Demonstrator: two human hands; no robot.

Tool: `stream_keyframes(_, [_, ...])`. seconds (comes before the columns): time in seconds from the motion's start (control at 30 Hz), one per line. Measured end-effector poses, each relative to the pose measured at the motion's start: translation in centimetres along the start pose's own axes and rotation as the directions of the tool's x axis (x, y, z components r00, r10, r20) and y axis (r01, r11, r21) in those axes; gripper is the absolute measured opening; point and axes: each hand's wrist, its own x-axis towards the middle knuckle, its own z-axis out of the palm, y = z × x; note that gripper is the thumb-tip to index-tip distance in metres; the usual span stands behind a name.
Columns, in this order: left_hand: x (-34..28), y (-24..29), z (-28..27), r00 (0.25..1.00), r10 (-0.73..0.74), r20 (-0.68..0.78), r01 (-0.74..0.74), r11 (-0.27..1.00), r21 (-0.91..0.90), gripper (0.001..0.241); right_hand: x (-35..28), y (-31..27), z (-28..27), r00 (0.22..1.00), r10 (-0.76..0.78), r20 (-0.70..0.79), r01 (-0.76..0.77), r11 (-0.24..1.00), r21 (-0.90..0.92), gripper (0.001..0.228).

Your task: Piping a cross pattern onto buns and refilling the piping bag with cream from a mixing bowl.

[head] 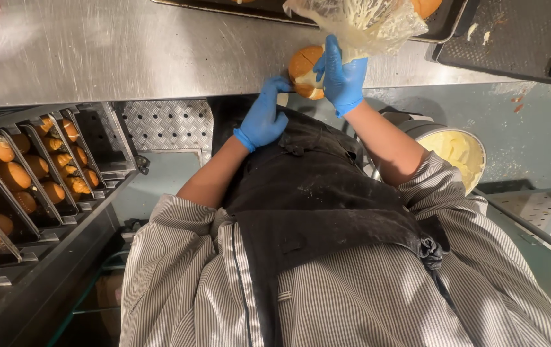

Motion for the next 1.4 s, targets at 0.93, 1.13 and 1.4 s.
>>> stream_keyframes(0.93, [4.5,1.6,-1.2,0.984,0.066,0.164,-0.135,0.881,0.454,0.066,-1.4,-10.2,-5.6,0.952,0.073,-0.297,0.044,0.928,0.369,0.038])
stream_keyframes(1.13, [4.2,2.7,-1.1,0.987,-0.043,0.158,0.0,0.966,0.26,0.061,-2.0,-5.6,-2.7,0.98,-0.141,-0.142,0.125,0.986,-0.114,0.043])
stream_keyframes(1.4, [3.1,2.1,-1.2,0.997,0.005,0.082,-0.019,0.984,0.176,0.055,-1.6,-2.2,0.6,0.979,-0.085,-0.183,0.105,0.989,0.1,0.024])
